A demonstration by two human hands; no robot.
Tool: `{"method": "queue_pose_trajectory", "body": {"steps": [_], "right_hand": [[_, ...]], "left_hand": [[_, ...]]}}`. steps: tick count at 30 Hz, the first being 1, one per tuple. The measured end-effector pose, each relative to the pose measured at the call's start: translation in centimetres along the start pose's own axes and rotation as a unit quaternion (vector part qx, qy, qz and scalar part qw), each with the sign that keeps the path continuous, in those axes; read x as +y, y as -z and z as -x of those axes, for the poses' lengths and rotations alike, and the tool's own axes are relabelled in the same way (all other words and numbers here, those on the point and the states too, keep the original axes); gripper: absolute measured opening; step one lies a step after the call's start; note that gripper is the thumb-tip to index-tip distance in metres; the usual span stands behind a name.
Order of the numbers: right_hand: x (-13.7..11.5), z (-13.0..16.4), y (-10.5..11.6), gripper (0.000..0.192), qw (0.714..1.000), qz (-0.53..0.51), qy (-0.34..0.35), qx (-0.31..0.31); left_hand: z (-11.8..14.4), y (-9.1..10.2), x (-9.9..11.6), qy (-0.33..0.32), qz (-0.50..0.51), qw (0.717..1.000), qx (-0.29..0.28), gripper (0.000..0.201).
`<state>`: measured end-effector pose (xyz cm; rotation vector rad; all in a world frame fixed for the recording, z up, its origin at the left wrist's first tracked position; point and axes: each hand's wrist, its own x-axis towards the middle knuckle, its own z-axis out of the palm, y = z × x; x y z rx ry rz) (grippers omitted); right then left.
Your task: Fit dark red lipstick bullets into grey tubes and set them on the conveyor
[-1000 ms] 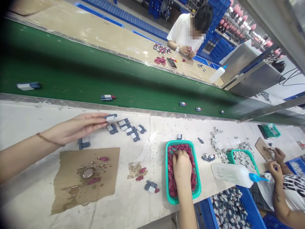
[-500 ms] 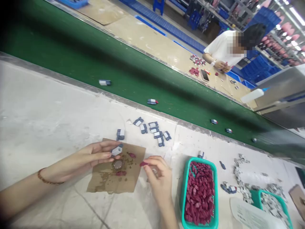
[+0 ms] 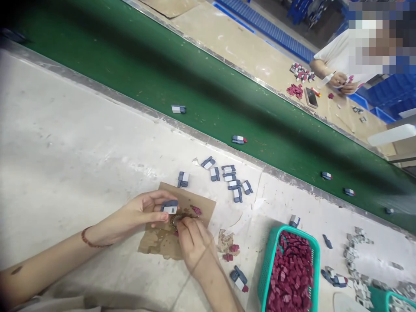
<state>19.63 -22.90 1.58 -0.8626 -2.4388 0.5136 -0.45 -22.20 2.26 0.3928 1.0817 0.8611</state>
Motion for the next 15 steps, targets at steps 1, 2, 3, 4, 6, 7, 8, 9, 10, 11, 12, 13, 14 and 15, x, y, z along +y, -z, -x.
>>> {"method": "queue_pose_trajectory", "body": {"steps": [1,2,3,4,6,7,8,9,10,11,12,13,14,15], "right_hand": [[-0.04,-0.01,0.01,0.032,1.000,0.015,0.007,-0.006],[-0.10,-0.04,0.02,0.032,0.999,0.030,0.013,-0.011],[-0.19,-0.09,0.05,0.032,0.999,0.044,0.016,-0.015],[-0.30,-0.16,0.06,0.032,0.998,0.055,0.018,-0.020],[-0.51,-0.37,0.06,0.032,0.997,0.067,0.018,-0.032],[-0.59,-0.49,0.05,0.033,0.997,0.070,0.019,-0.033],[-0.62,-0.62,0.03,0.032,0.997,0.069,0.020,-0.030],[-0.61,-0.74,0.04,0.032,0.998,0.061,0.021,-0.021],[-0.54,-0.84,0.08,0.030,0.999,0.040,0.016,-0.010],[-0.43,-0.92,0.16,0.028,1.000,0.005,0.005,0.005],[-0.29,-0.98,0.30,0.024,0.999,-0.041,-0.017,0.023],[-0.13,-1.00,0.48,0.021,0.993,-0.094,-0.050,0.043],[0.02,-1.00,0.70,0.017,0.983,-0.147,-0.089,0.066],[0.16,-0.98,0.93,0.014,0.968,-0.195,-0.129,0.091]], "left_hand": [[0.00,0.06,0.04,0.001,0.000,1.000,0.000,0.039],[0.00,0.10,0.08,0.000,0.000,1.000,-0.002,0.039],[0.00,0.14,0.12,-0.004,0.000,1.000,-0.004,0.039],[-0.01,0.16,0.14,-0.008,-0.003,1.000,-0.008,0.040],[-0.01,0.18,0.14,-0.017,-0.021,0.999,-0.018,0.041],[-0.01,0.20,0.10,-0.018,-0.038,0.999,-0.026,0.042],[0.01,0.22,0.04,-0.021,-0.058,0.998,-0.033,0.043],[0.05,0.25,-0.03,-0.026,-0.081,0.996,-0.037,0.043],[0.11,0.28,-0.11,-0.036,-0.105,0.993,-0.037,0.043],[0.19,0.29,-0.18,-0.051,-0.127,0.990,-0.035,0.042],[0.29,0.30,-0.22,-0.071,-0.148,0.986,-0.033,0.040],[0.40,0.29,-0.26,-0.091,-0.165,0.982,-0.033,0.037],[0.52,0.26,-0.28,-0.107,-0.178,0.977,-0.040,0.035],[0.64,0.21,-0.31,-0.114,-0.186,0.975,-0.053,0.035]]}}
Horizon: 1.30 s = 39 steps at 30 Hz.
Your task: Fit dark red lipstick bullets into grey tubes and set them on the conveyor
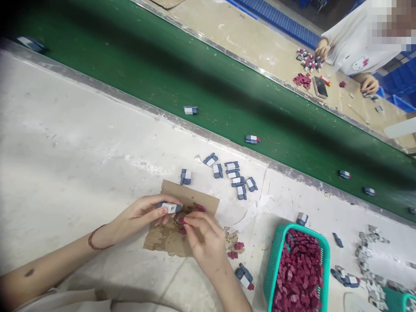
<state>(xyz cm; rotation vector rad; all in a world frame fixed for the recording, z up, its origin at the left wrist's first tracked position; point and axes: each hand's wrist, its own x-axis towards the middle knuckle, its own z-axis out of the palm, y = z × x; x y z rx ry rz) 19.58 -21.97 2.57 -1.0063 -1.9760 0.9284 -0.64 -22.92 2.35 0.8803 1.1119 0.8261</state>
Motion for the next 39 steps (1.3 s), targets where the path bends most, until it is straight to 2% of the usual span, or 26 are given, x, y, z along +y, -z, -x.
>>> {"method": "queue_pose_trajectory", "body": {"steps": [2,4,9,17,25,34,39], "right_hand": [[0.0,0.0,0.4,0.012,0.994,-0.077,-0.060,0.056],[-0.1,0.0,0.7,0.012,0.983,-0.136,-0.085,0.094],[-0.6,0.0,0.4,0.020,0.977,-0.178,-0.067,0.097],[-0.8,0.0,0.2,0.019,0.989,-0.130,-0.016,0.063],[-1.0,0.1,0.4,0.029,0.997,-0.031,0.064,0.026],[-0.8,0.6,-0.2,0.029,0.996,0.025,0.084,0.026],[-0.6,0.5,-0.1,0.027,0.996,0.020,0.073,0.047]], "left_hand": [[0.2,-0.2,0.0,0.005,0.005,0.999,-0.041,0.040],[0.4,-0.5,-0.2,0.026,0.025,0.996,-0.080,0.047],[0.7,-1.4,-0.9,0.074,0.087,0.986,-0.120,0.054],[0.9,-1.6,-1.0,0.061,0.090,0.985,-0.136,0.055],[0.9,-1.8,-0.8,0.050,0.044,0.990,-0.128,0.051],[0.6,-1.6,-1.0,0.066,-0.053,0.992,-0.095,0.050],[0.1,-1.6,0.2,0.041,-0.118,0.986,-0.108,0.047]]}}
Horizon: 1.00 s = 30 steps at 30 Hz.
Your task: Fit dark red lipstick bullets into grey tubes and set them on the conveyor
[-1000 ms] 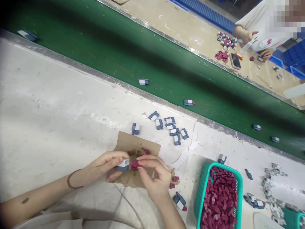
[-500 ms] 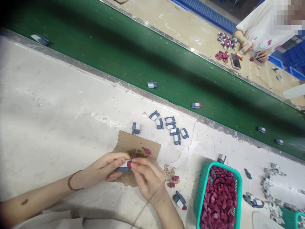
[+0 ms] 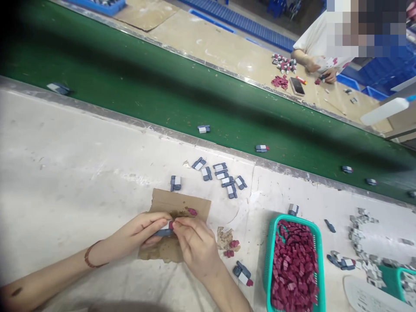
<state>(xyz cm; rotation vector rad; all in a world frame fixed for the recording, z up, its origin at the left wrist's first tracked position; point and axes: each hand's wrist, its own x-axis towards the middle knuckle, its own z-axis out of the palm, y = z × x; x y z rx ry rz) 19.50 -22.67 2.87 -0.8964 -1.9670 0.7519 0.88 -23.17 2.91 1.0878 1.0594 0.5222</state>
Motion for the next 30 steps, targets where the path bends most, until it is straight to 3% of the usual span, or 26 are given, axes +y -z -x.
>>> {"method": "queue_pose_trajectory", "body": {"steps": [4,7,8,10,12,15,17,19,22,25,27,30], "right_hand": [[0.1,-0.3,1.6,0.029,0.996,0.004,-0.085,-0.025],[-0.4,0.4,3.6,0.030,0.989,0.032,-0.137,-0.034],[-0.7,0.9,4.3,0.029,0.988,0.038,-0.147,-0.037],[-1.2,2.4,5.9,0.027,0.983,0.049,-0.169,-0.044],[-1.4,4.1,7.7,0.024,0.977,0.077,-0.198,-0.024],[-1.0,6.9,11.2,0.020,0.946,0.176,-0.258,0.083],[-0.2,8.5,13.7,0.020,0.907,0.259,-0.296,0.151],[1.0,9.5,15.8,0.022,0.876,0.328,-0.314,0.164],[2.8,9.8,17.5,0.024,0.847,0.396,-0.340,0.104],[4.0,9.3,17.5,0.022,0.815,0.451,-0.360,0.046],[4.5,8.9,17.2,0.020,0.808,0.460,-0.367,0.036],[4.5,8.7,17.2,0.017,0.834,0.400,-0.370,0.087]], "left_hand": [[-2.1,2.4,2.1,-0.056,-0.106,0.993,0.005,0.044],[-5.2,5.8,4.1,-0.112,-0.170,0.973,0.107,0.046],[-6.5,7.1,4.8,-0.132,-0.208,0.955,0.166,0.047],[-9.1,9.4,6.0,-0.142,-0.332,0.891,0.274,0.049],[-11.4,11.3,7.0,-0.140,-0.370,0.860,0.321,0.044],[-14.0,12.5,8.1,-0.142,-0.414,0.831,0.343,0.037],[-15.0,12.4,8.5,-0.148,-0.444,0.813,0.346,0.037],[-15.8,11.6,8.7,-0.160,-0.471,0.798,0.341,0.041],[-17.2,9.9,9.1,-0.179,-0.510,0.786,0.299,0.049],[-19.2,8.0,9.5,-0.188,-0.536,0.787,0.241,0.053],[-20.6,6.9,9.6,-0.188,-0.545,0.788,0.218,0.050],[-21.9,5.7,9.7,-0.196,-0.509,0.816,0.195,0.043]]}}
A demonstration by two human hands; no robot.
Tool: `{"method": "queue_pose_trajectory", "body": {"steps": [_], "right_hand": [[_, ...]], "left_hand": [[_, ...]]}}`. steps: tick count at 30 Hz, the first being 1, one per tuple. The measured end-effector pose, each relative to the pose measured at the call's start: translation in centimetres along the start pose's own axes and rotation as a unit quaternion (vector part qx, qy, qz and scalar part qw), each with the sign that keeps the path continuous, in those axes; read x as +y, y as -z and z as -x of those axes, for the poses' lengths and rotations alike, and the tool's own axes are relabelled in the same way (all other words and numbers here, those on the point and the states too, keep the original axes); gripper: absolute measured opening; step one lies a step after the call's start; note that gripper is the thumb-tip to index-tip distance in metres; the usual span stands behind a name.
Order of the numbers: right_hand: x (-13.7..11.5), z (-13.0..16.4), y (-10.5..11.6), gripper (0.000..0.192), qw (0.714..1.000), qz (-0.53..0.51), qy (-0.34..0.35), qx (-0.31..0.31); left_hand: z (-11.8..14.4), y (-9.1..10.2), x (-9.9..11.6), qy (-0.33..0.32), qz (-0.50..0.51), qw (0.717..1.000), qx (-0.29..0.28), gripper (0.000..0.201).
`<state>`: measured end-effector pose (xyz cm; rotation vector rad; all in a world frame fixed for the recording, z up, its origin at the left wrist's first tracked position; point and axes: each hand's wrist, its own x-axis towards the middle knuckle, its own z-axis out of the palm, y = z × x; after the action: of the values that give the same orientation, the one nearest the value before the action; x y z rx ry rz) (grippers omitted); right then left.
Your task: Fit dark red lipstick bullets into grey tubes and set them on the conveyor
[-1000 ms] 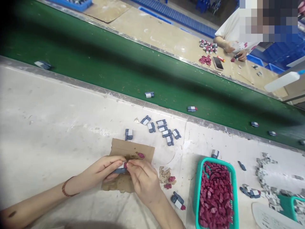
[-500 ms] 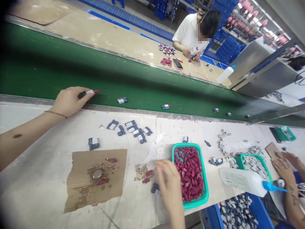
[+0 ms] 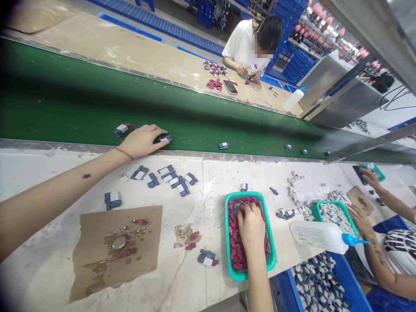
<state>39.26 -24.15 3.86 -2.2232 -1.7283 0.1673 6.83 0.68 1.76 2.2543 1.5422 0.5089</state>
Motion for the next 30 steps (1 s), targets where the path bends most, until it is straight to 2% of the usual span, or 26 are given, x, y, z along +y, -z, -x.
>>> {"method": "queue_pose_trajectory", "body": {"steps": [2,3,6,8,10,12,14,15,16,19,21,25,27,30], "right_hand": [[0.0,0.1,0.4,0.016,0.991,-0.129,-0.037,0.016],[0.0,0.2,0.7,0.018,0.977,-0.205,-0.061,0.020],[-1.0,0.8,1.6,0.030,0.911,-0.394,-0.120,0.026],[-2.4,1.4,2.0,0.035,0.879,-0.459,-0.129,0.020],[-4.3,1.9,1.9,0.031,0.858,-0.500,-0.118,-0.006],[-6.5,2.2,1.2,0.021,0.840,-0.532,-0.090,-0.046],[-8.8,2.2,0.0,0.016,0.824,-0.556,-0.067,-0.090],[-9.9,2.2,-0.7,0.016,0.817,-0.562,-0.062,-0.115],[-10.9,2.2,-1.5,0.017,0.811,-0.564,-0.061,-0.143],[-13.8,2.4,-3.9,0.022,0.812,-0.539,-0.052,-0.218],[-15.2,2.7,-5.2,0.023,0.836,-0.497,-0.007,-0.234],[-17.2,3.3,-6.8,0.027,0.884,-0.384,0.142,-0.225],[-18.0,3.6,-7.3,0.033,0.891,-0.335,0.228,-0.204],[-18.8,3.8,-8.1,0.038,0.885,-0.271,0.345,-0.156]], "left_hand": [[-0.3,-0.5,0.5,0.000,0.051,0.999,-0.002,0.037],[-0.3,-0.6,0.7,0.002,0.073,0.997,-0.001,0.034],[0.1,-0.7,1.1,0.021,0.127,0.992,0.014,0.031],[1.0,-0.6,1.4,0.043,0.166,0.985,0.031,0.036],[2.8,-0.1,1.9,0.069,0.239,0.968,0.042,0.043],[5.4,0.7,2.5,0.104,0.376,0.921,0.024,0.044],[8.5,1.6,3.0,0.151,0.515,0.844,-0.020,0.042],[10.1,2.1,3.2,0.177,0.556,0.811,-0.043,0.040],[11.7,2.5,3.3,0.202,0.576,0.790,-0.061,0.039],[15.8,3.5,3.1,0.267,0.591,0.757,-0.079,0.038],[17.9,3.8,2.7,0.293,0.594,0.747,-0.068,0.039],[21.0,3.8,1.9,0.304,0.594,0.744,-0.045,0.039],[22.2,3.6,1.7,0.305,0.596,0.742,-0.038,0.035],[23.4,2.9,1.6,0.309,0.590,0.746,-0.010,0.035]]}}
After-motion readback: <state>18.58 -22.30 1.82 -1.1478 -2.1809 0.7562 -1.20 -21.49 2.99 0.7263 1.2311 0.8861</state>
